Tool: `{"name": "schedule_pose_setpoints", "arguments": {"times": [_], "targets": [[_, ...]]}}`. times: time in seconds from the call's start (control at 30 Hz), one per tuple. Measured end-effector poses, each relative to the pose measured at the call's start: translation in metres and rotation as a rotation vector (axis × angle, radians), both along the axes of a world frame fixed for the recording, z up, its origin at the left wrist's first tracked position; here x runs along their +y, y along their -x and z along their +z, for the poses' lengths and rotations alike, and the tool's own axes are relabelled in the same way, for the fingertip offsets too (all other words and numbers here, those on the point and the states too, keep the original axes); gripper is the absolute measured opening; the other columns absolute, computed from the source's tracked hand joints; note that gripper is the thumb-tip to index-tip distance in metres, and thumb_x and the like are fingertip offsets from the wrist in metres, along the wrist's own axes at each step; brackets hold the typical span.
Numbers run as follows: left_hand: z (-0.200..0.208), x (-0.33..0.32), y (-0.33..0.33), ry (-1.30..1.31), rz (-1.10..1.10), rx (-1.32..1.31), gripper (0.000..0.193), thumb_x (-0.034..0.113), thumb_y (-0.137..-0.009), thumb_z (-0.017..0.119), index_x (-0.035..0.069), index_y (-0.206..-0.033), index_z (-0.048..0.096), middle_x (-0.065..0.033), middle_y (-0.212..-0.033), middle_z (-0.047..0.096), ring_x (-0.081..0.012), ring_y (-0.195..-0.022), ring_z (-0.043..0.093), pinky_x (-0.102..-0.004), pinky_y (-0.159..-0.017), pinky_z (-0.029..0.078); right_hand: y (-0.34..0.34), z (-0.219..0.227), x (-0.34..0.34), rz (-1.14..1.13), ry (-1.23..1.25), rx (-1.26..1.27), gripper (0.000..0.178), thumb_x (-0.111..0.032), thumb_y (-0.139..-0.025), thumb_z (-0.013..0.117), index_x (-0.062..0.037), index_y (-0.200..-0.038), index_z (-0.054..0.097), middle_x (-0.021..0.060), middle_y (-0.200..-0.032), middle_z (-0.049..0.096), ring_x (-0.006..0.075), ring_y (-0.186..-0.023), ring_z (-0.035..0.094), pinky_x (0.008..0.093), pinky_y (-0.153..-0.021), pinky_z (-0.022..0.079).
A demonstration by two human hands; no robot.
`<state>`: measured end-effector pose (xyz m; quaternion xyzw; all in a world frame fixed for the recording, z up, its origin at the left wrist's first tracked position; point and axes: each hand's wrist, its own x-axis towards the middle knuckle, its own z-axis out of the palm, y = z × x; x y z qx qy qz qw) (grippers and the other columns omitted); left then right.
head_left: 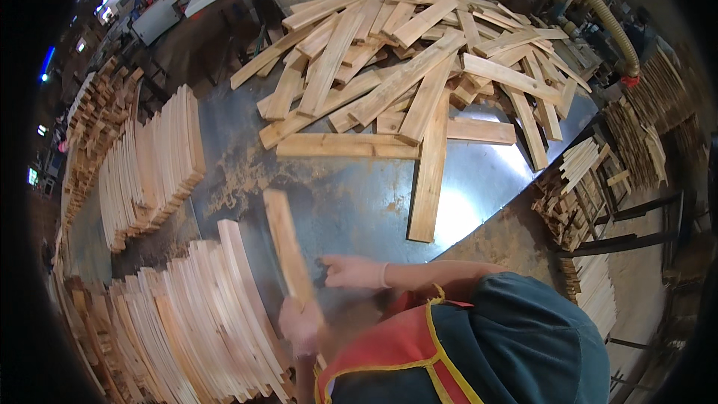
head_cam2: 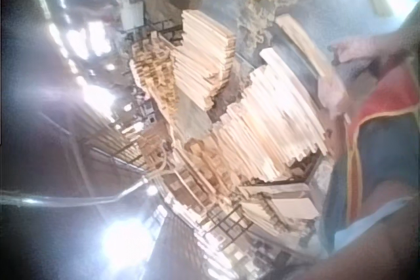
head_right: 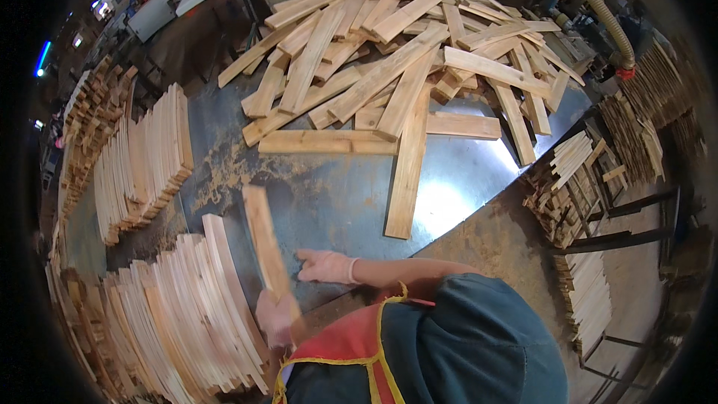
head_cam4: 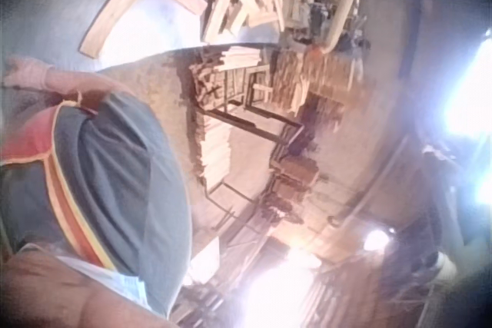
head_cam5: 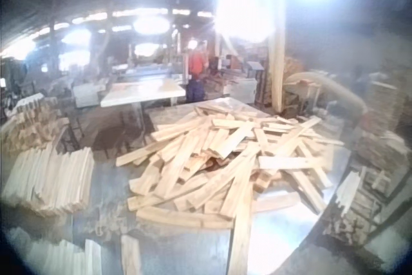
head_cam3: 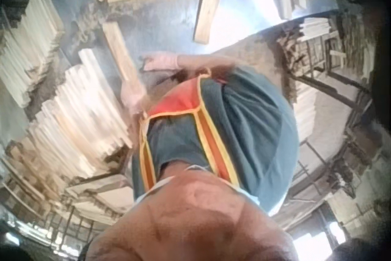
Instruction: The person sorts wooden planks on a metal table in a workshop. They pick up individual planks from a disorganized pile, inspect them, and place them into a neat stack. The person occasionally moves the entire stack to make room for more planks.
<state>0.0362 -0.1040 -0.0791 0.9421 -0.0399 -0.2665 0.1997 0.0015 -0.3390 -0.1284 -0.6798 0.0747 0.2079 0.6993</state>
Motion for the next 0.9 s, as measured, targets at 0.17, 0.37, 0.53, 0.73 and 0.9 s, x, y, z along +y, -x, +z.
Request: {"name": "schedule_pose_setpoints", "arguments": {"times": [0.17, 0.37, 0.53, 0.73, 0.9], "targets": [[-0.061, 0.101, 0.013, -0.71, 0.043, -0.405, 0.076, 0.041, -0.093, 0.069, 0.009, -0.158, 0.046, -0.0162, -0.168, 0.036, -0.034, -0.158, 0.026, -0.0506, -0.128, 0.02, 0.018, -0.022, -0.175, -0.579, -0.103, 0.053, 0.058, -0.028, -0.096, 0.075, -0.0083, -0.147, 0.056, 0.0095, -0.117, 0.072, 0.0213, -0.092, 0.069, 0.0361, -0.079, 0.057], [-0.044, -0.008, -0.063, -0.547, -0.042, -0.565, 0.086, 0.047, -0.094, 0.07, 0.009, -0.163, 0.037, -0.0157, -0.17, 0.031, -0.033, -0.157, 0.028, -0.0499, -0.128, 0.022, 0.007, -0.023, -0.41, -1.24, 0.009, -0.062, 0.062, -0.022, -0.093, 0.074, 0.0016, -0.146, 0.054, 0.0074, -0.094, 0.069, 0.015, -0.071, 0.062, 0.0303, -0.062, 0.052], [-0.015, -0.255, -0.161, -0.084, -0.476, -0.638, 0.078, 0.022, -0.077, 0.088, 0.005, -0.145, 0.054, -0.0148, -0.145, 0.055, -0.0359, -0.136, 0.05, -0.0437, -0.114, 0.04, -0.071, -0.016, -0.485, -1.162, 0.504, 0.086, 0.055, -0.025, -0.088, 0.074, 0.0021, -0.134, 0.06, 0.015, -0.106, 0.071, 0.0232, -0.086, 0.069, 0.0381, -0.072, 0.056], [-0.044, -0.443, -0.215, -0.138, -0.739, -0.634, 0.089, 0.045, -0.084, 0.078, 0.01, -0.157, 0.043, -0.0135, -0.151, 0.051, -0.032, -0.143, 0.045, -0.0471, -0.117, 0.037, -0.124, -0.022, -0.51, -1.302, 0.565, 0.219, 0.063, -0.027, -0.081, 0.084, 0.0037, -0.131, 0.061, 0.0189, -0.116, 0.074, 0.0313, -0.107, 0.072, 0.0446, -0.088, 0.059], [-0.051, -0.451, -0.212, 0.439, -0.889, -0.481, 0.077, 0.032, -0.081, 0.08, 0.005, -0.149, 0.056, -0.0204, -0.139, 0.065, -0.0336, -0.127, 0.062, -0.0432, -0.108, 0.048, -0.084, -0.006, -0.502, -1.126, 0.231, 0.011, 0.057, -0.035, -0.084, 0.079, -0.0019, -0.128, 0.064, 0.0182, -0.115, 0.072, 0.033, -0.104, 0.07, 0.0447, -0.09, 0.056]]}}
